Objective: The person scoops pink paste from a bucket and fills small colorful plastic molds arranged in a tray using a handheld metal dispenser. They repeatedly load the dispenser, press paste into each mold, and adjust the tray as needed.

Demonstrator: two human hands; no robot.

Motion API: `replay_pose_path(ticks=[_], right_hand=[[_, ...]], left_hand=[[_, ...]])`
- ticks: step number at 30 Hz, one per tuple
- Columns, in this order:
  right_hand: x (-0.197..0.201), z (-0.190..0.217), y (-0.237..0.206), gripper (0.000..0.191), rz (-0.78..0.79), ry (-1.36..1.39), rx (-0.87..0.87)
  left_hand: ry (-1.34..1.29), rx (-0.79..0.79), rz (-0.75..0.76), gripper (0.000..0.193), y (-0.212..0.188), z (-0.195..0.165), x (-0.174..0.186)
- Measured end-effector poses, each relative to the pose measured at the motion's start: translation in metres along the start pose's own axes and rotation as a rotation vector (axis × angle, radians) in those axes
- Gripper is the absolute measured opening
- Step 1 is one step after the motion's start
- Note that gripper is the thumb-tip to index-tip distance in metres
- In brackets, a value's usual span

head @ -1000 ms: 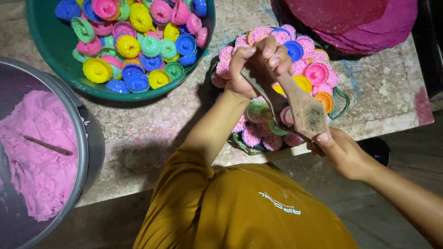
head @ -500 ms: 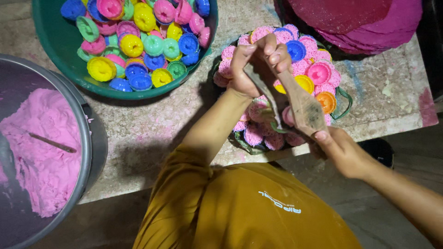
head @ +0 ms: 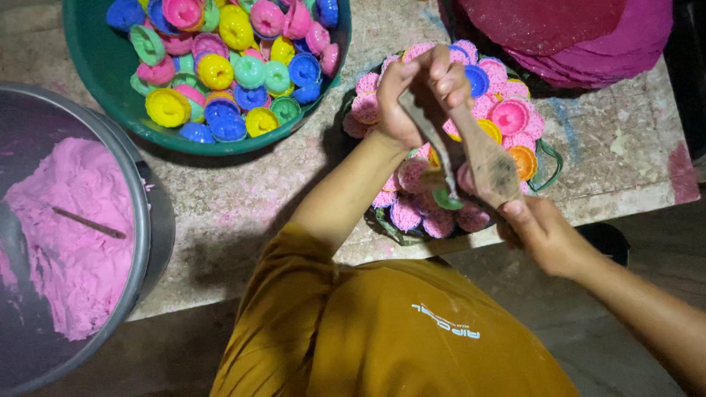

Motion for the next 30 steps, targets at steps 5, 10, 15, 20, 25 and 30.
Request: replay_pose_path(ticks=[5, 10, 15, 20, 25, 30], right_hand=[[0.008, 0.001, 0.0, 0.063, -0.032, 0.063, 0.016], [0.019, 0.002, 0.003, 0.068, -0.116, -0.075, 0.035], [0.023, 0.002, 0.012, 0.069, -0.1, 0.047, 0.145], [0.021, -0.019, 0.016, 0.072, -0.088, 0.103, 0.111], [0.024, -0.028, 0.025, 0.077, -0.103, 0.201, 0.178], [0.037, -0.037, 0.029, 0.083, -0.107, 0.38, 0.19]], left_hand=[[0.053, -0.006, 0.083, 0.026, 0.01, -0.003, -0.002], [-0.023, -0.002, 0.023, 0.024, 0.014, 0.003, -0.006], [0.234, -0.008, 0.031, 0.036, 0.017, -0.008, 0.002], [1.029, 0.66, -0.403, 0.085, -0.075, -0.003, 0.09], [1.251, 0.576, -0.143, 0.052, -0.116, -0.005, 0.097], [2.327, 0.308, 0.623, 0.059, -0.141, -0.03, 0.013]])
Point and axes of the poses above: each hand's wrist, its own y-axis towards the middle knuckle, its own x-axis out of the back of the hand, z = x × y, the point moved 8 cm from there along y, towards the middle knuckle, and after that the axes turned 15 degrees about -x, right-handed, at the moved point
